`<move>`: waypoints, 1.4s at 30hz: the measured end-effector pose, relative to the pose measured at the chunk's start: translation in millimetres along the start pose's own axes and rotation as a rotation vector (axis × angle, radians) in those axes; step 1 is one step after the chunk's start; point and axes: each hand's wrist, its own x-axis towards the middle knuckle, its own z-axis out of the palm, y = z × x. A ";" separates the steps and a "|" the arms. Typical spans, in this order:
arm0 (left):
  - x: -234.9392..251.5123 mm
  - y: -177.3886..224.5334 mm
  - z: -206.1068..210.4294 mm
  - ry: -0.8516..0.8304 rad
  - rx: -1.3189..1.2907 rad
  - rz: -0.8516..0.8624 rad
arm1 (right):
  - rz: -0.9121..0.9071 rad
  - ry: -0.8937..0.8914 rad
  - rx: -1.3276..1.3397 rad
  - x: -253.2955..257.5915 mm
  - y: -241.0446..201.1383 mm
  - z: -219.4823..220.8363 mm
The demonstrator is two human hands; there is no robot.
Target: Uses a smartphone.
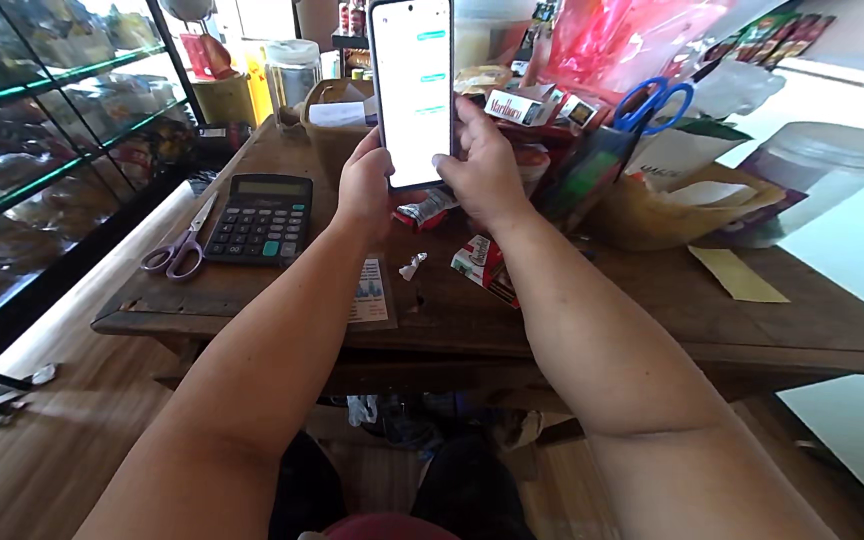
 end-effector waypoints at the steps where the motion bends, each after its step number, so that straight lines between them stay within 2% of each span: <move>1: 0.4 -0.4 -0.5 -0.009 0.010 0.001 | 0.006 0.015 -0.001 0.0 -0.1 0.6; 9: -0.8 -1.8 -1.1 -0.071 0.065 -0.001 | -0.009 0.204 0.032 0.3 -1.2 -5.3; 19: -0.7 -1.7 -1.5 -0.076 0.064 -0.006 | -0.017 0.239 0.060 -0.1 -1.3 -3.3; 23: -2.6 -1.1 -1.4 -0.054 0.027 0.009 | -0.021 0.194 0.034 0.5 0.5 -3.7; 29: -0.2 0.1 -2.7 0.043 -0.049 0.047 | 0.012 -0.038 -0.010 -1.6 -0.8 -1.1; 42: 0.3 2.0 -1.3 0.079 -0.035 0.021 | -0.003 -0.056 -0.032 -3.1 -2.4 -1.3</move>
